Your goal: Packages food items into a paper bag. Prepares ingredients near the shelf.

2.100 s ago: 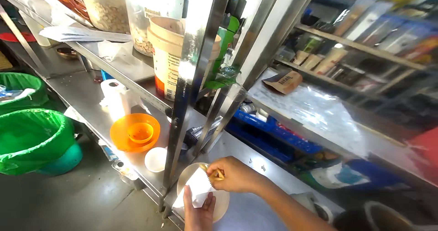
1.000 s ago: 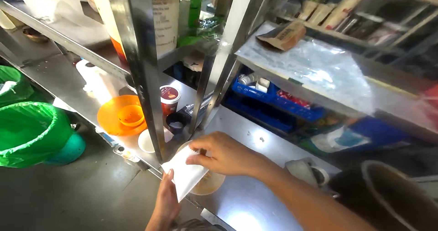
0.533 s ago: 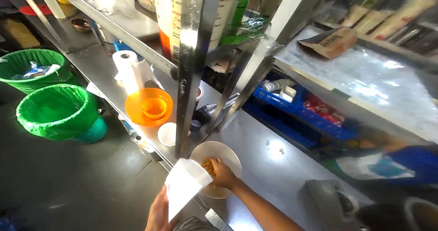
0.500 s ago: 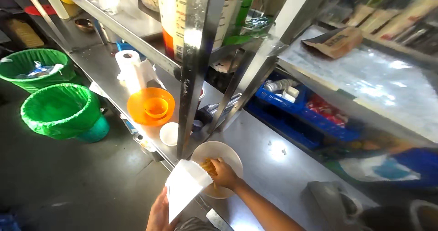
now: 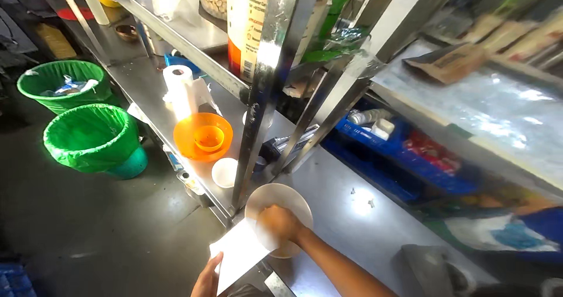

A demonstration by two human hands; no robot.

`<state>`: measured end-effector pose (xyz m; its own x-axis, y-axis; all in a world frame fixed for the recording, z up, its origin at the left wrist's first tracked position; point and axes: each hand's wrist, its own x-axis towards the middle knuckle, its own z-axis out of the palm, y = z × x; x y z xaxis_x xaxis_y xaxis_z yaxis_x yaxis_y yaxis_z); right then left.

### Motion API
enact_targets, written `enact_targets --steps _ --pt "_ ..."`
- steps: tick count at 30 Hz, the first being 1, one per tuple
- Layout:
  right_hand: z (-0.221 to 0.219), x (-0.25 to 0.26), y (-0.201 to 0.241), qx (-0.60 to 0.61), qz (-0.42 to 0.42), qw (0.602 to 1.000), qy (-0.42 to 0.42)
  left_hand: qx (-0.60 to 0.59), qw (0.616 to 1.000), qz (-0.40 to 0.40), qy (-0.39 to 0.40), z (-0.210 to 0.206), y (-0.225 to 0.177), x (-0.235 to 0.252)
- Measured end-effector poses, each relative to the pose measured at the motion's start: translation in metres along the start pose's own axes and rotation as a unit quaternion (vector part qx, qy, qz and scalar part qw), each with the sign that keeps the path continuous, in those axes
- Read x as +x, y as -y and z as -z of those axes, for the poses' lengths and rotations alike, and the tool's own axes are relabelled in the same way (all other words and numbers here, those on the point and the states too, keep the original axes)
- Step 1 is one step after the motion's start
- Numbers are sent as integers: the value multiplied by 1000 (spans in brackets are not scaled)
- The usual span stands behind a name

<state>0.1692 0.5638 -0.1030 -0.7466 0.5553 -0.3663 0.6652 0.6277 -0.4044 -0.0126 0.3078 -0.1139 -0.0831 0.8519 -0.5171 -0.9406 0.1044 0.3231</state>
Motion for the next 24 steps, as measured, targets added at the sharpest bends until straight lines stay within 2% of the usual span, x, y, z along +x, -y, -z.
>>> enact_targets --steps 3,6,8,10,12,14,16,19,24 --pt "33 -5 2 70 -59 996 -3 0 1000 1 -4 1 2 4" --pt "72 -19 4 229 -89 969 -22 15 1000 -8 -6 -2 2 10" --pt "103 -33 17 323 -87 942 -21 34 999 -10 -18 -10 4 15" --pt "133 -47 36 361 -70 930 -20 44 999 -6 -24 -22 5 19" --pt "154 -57 56 338 -47 939 -43 45 999 4 -19 -36 7 23" --pt "163 -65 73 257 -21 963 -83 37 999 20 -7 -51 6 24" --pt "162 -71 85 144 10 979 -141 24 999 31 16 -62 6 25" --pt "154 -77 94 45 34 980 -193 -2 998 49 31 -72 6 30" --pt "164 -86 85 47 29 970 -238 -12 996 72 44 -69 3 31"
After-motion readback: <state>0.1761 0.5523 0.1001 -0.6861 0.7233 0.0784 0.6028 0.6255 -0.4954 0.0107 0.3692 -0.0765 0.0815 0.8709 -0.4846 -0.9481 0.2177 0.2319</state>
